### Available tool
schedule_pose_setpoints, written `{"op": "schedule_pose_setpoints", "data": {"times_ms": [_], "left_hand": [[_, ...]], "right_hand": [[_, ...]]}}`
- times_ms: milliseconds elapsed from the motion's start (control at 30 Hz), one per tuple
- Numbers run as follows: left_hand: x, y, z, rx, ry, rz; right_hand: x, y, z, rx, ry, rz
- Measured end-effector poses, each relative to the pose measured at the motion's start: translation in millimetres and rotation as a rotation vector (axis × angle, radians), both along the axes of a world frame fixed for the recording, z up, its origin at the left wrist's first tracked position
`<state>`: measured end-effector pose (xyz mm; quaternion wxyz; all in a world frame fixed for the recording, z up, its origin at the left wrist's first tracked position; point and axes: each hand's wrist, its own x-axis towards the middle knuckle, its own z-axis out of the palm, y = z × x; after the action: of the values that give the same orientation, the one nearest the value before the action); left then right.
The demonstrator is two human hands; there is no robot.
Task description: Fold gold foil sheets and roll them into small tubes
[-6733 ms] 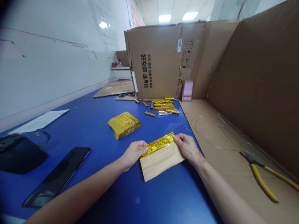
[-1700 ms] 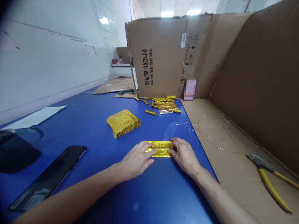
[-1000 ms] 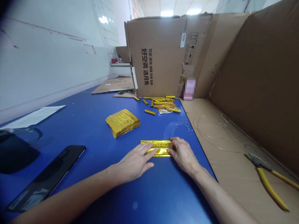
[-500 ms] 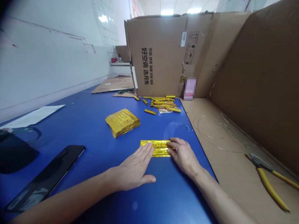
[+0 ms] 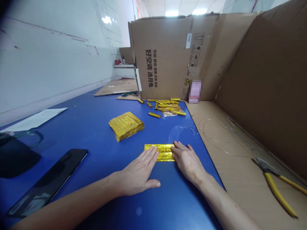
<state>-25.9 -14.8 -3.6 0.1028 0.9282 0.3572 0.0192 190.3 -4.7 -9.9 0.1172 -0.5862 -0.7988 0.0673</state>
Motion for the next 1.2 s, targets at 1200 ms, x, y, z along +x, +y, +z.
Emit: {"op": "schedule_pose_setpoints", "data": {"times_ms": [1200], "left_hand": [[-3.3,-0.3,4.3,-0.052,0.01,-0.039]], "right_hand": [[9.0,2.0,-4.1,-0.037,0.044,0.002]]}}
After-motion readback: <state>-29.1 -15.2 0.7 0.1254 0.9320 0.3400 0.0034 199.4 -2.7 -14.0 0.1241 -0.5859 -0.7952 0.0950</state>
